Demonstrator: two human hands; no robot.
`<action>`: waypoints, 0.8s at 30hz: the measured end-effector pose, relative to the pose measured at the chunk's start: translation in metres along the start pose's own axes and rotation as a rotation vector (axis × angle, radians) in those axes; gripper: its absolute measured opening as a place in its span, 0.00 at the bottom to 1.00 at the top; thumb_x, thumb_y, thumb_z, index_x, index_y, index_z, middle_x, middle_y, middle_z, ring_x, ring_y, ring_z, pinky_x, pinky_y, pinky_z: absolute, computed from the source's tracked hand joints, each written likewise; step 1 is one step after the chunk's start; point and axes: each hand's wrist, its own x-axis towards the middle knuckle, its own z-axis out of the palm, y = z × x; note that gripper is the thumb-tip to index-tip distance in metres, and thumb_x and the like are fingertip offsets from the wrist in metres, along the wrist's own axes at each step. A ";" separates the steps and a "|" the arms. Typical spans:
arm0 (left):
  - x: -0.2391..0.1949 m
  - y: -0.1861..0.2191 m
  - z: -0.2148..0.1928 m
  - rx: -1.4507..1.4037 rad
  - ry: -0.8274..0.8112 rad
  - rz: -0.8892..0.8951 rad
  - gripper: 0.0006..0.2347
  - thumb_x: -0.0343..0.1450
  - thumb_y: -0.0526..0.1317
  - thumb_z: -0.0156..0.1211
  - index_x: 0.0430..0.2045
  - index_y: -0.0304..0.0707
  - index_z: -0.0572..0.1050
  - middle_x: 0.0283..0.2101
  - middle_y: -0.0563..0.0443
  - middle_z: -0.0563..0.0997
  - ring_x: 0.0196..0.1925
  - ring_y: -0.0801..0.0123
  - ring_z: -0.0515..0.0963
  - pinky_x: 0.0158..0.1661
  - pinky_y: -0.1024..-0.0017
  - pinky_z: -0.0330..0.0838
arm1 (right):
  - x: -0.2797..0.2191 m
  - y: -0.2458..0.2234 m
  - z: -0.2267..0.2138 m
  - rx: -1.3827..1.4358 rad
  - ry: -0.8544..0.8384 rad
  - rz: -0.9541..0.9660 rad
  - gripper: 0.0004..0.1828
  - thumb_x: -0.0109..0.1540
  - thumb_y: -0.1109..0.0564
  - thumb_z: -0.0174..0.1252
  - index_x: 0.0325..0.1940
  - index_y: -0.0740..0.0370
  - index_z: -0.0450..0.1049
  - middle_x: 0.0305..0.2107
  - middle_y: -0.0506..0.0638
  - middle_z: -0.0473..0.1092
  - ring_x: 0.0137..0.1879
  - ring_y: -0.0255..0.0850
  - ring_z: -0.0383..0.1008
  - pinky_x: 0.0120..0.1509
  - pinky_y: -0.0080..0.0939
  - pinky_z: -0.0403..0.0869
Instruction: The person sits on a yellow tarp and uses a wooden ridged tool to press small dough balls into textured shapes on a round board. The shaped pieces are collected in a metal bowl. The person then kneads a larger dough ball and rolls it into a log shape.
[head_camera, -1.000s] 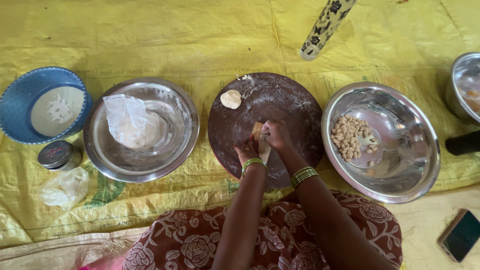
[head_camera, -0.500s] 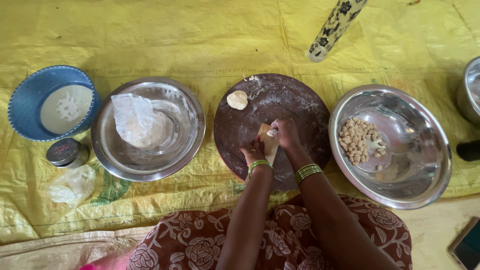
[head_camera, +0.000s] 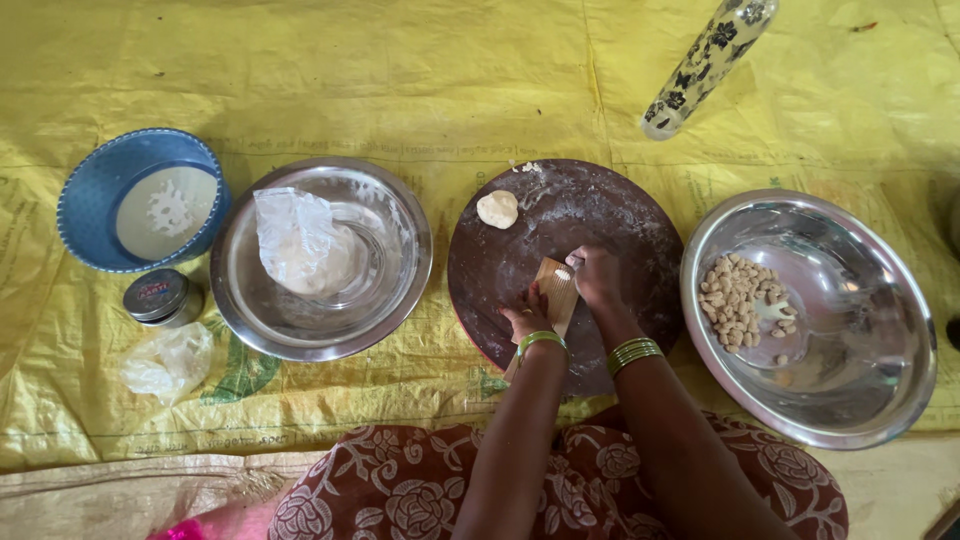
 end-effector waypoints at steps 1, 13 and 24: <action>0.002 0.000 0.002 0.009 0.000 0.010 0.47 0.69 0.25 0.63 0.76 0.41 0.31 0.79 0.43 0.23 0.80 0.44 0.42 0.65 0.29 0.53 | -0.001 0.002 0.004 -0.010 0.056 -0.048 0.05 0.63 0.58 0.64 0.38 0.62 0.82 0.35 0.58 0.80 0.41 0.47 0.80 0.46 0.47 0.76; 0.028 0.018 0.014 -0.091 0.088 -0.049 0.30 0.80 0.47 0.40 0.76 0.36 0.38 0.80 0.39 0.30 0.78 0.34 0.45 0.67 0.32 0.52 | -0.030 -0.038 -0.041 0.134 -0.009 -0.297 0.23 0.47 0.49 0.78 0.35 0.65 0.77 0.32 0.57 0.73 0.39 0.50 0.75 0.45 0.48 0.74; 0.047 0.019 0.011 0.027 0.086 0.070 0.27 0.80 0.47 0.39 0.73 0.28 0.52 0.78 0.31 0.48 0.78 0.28 0.44 0.69 0.35 0.39 | -0.020 -0.004 -0.008 0.105 0.126 -0.286 0.07 0.60 0.56 0.66 0.38 0.62 0.79 0.35 0.58 0.75 0.43 0.55 0.76 0.49 0.53 0.74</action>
